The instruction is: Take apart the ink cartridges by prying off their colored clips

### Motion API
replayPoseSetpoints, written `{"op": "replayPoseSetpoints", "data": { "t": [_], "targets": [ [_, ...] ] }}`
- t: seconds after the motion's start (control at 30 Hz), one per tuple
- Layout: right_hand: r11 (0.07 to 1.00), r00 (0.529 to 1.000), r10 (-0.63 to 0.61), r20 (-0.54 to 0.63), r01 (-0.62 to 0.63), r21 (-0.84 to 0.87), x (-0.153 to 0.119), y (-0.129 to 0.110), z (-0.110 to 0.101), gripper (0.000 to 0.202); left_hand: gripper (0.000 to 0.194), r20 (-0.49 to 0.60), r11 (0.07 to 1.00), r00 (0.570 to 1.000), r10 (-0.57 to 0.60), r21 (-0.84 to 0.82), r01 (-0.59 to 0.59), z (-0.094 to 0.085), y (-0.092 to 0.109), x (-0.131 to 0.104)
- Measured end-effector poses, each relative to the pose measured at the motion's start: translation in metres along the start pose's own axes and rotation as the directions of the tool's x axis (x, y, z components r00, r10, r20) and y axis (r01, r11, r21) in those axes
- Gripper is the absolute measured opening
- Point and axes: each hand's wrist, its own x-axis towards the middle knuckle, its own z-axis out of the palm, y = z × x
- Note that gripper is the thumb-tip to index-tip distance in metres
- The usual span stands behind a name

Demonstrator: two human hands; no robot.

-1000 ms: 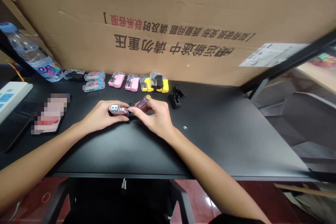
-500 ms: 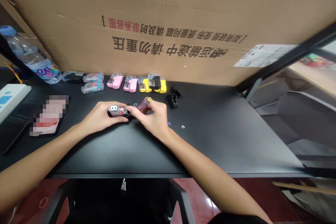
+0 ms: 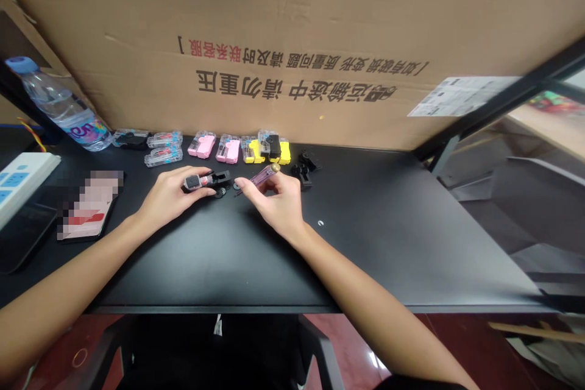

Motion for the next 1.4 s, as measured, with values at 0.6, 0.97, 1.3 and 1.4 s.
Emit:
{"op": "replayPoseSetpoints", "data": {
  "t": [0.6, 0.97, 1.3, 1.4],
  "targets": [
    [0.983, 0.991, 0.125, 0.037, -0.129, 0.127, 0.002, 0.005, -0.002, 0.051, 0.032, 0.29, 0.974, 0.957, -0.004, -0.217, 0.07, -0.008, 0.028, -0.004],
    [0.974, 0.99, 0.081, 0.117, -0.104, 0.201, 0.012, 0.004, -0.012, 0.042, 0.045, 0.163, 0.884, 0.982, -0.097, -0.439, 0.16, -0.003, 0.024, -0.002],
    [0.995, 0.938, -0.096, 0.333, 0.092, 0.028, 0.006, 0.004, -0.009, 0.017, 0.06, 0.142, 0.75, 0.967, -0.211, -0.61, 0.254, 0.004, 0.021, 0.0],
    [0.992, 0.892, -0.124, 0.435, 0.108, 0.06, 0.006, 0.008, -0.007, 0.021, 0.059, 0.18, 0.729, 0.968, -0.174, -0.638, 0.25, 0.006, 0.023, -0.001]
  ]
}}
